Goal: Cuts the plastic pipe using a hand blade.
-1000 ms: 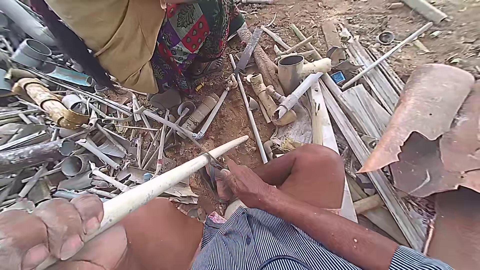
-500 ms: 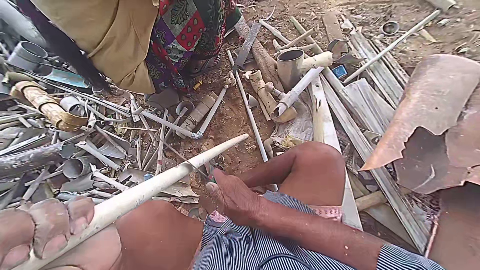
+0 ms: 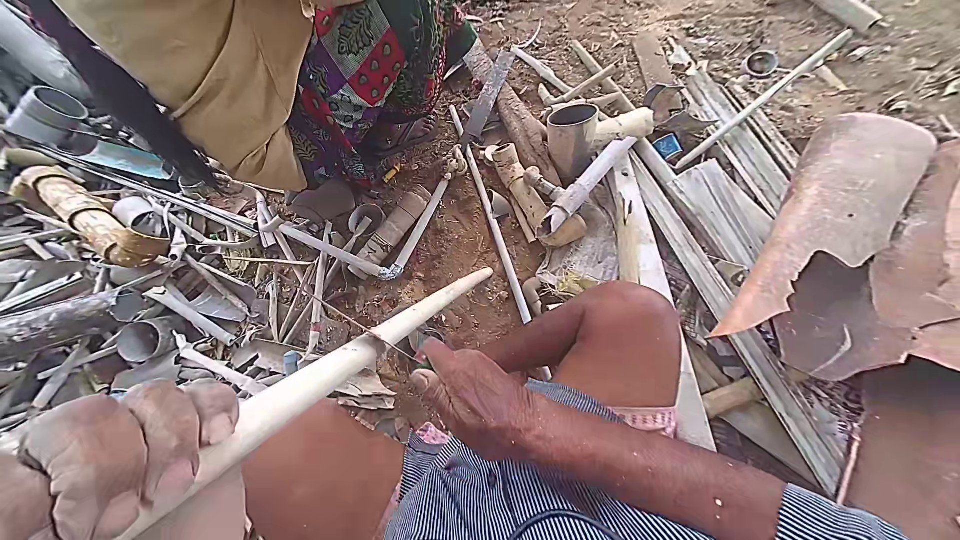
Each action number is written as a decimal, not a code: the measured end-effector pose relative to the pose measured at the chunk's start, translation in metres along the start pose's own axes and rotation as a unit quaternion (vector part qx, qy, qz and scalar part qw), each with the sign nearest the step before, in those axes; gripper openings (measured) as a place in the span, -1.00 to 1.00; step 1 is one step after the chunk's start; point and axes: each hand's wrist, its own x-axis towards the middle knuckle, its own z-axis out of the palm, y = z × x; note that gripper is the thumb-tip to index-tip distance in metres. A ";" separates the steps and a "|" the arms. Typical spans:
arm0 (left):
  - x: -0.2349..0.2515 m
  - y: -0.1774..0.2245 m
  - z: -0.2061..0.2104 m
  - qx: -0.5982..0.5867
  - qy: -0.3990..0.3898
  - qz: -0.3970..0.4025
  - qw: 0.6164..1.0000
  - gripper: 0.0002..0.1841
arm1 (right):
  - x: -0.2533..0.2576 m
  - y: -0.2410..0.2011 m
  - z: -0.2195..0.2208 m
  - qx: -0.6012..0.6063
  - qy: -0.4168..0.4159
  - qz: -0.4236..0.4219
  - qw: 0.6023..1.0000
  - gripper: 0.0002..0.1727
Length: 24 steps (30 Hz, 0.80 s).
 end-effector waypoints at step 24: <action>-0.019 -0.009 -0.009 -0.003 0.026 0.047 0.999 -0.40 | 0.016 0.075 -0.014 -0.031 -0.068 0.216 0.973 -0.49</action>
